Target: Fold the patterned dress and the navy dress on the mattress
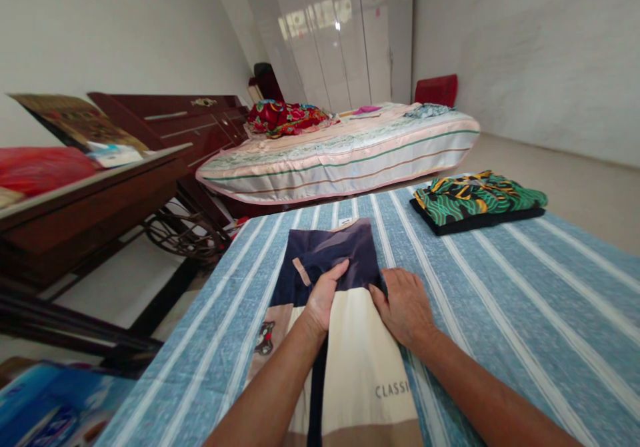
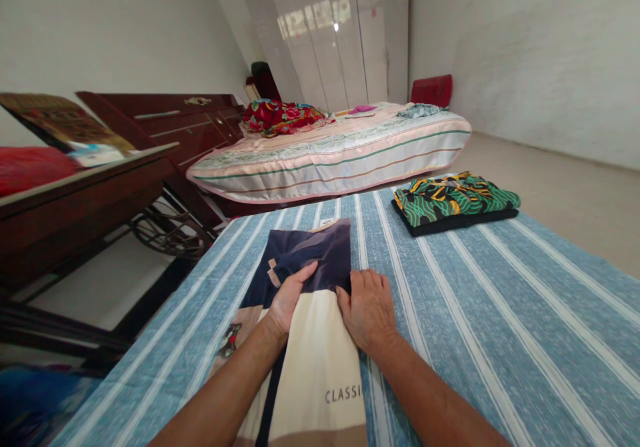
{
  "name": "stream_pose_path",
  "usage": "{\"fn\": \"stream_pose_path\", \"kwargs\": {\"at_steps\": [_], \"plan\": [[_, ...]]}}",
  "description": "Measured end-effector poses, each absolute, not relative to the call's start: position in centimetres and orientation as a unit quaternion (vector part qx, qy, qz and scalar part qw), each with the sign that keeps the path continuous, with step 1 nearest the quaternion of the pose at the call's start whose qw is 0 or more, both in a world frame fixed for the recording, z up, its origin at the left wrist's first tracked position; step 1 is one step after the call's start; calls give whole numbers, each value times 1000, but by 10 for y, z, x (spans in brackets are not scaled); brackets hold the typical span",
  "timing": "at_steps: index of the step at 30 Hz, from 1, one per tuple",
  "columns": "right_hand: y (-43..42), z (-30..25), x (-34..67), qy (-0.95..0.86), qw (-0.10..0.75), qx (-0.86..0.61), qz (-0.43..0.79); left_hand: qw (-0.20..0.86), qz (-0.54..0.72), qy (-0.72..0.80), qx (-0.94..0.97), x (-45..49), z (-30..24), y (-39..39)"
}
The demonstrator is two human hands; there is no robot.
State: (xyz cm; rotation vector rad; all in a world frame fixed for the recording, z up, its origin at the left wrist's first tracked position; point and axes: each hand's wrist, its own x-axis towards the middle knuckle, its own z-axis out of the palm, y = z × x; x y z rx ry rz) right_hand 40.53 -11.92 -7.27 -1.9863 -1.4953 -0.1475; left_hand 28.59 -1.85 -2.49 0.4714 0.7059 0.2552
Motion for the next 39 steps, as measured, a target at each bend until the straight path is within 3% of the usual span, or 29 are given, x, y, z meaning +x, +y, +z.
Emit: {"fn": "stream_pose_path", "kwargs": {"at_steps": [5, 8, 12, 16, 30, 39], "plan": [[-112, -74, 419, -530, 396, -749, -24, 911, 131, 329, 212, 285, -28, -20], [-102, -67, 434, -468, 431, -769, 63, 906, 148, 339, 207, 285, -29, -20], [-79, -55, 448, -417, 423, -778, 205, 907, 147, 336, 208, 286, -30, -21], [-51, -56, 455, -393, 392, -790, 262, 911, 132, 333, 203, 290, -31, -22], [-34, -66, 458, -422, 376, -815, 126, 909, 111, 347, 204, 287, -32, -19], [-72, -62, 449, -465, 435, -764, 105, 915, 104, 330, 209, 286, -31, -19]]}}
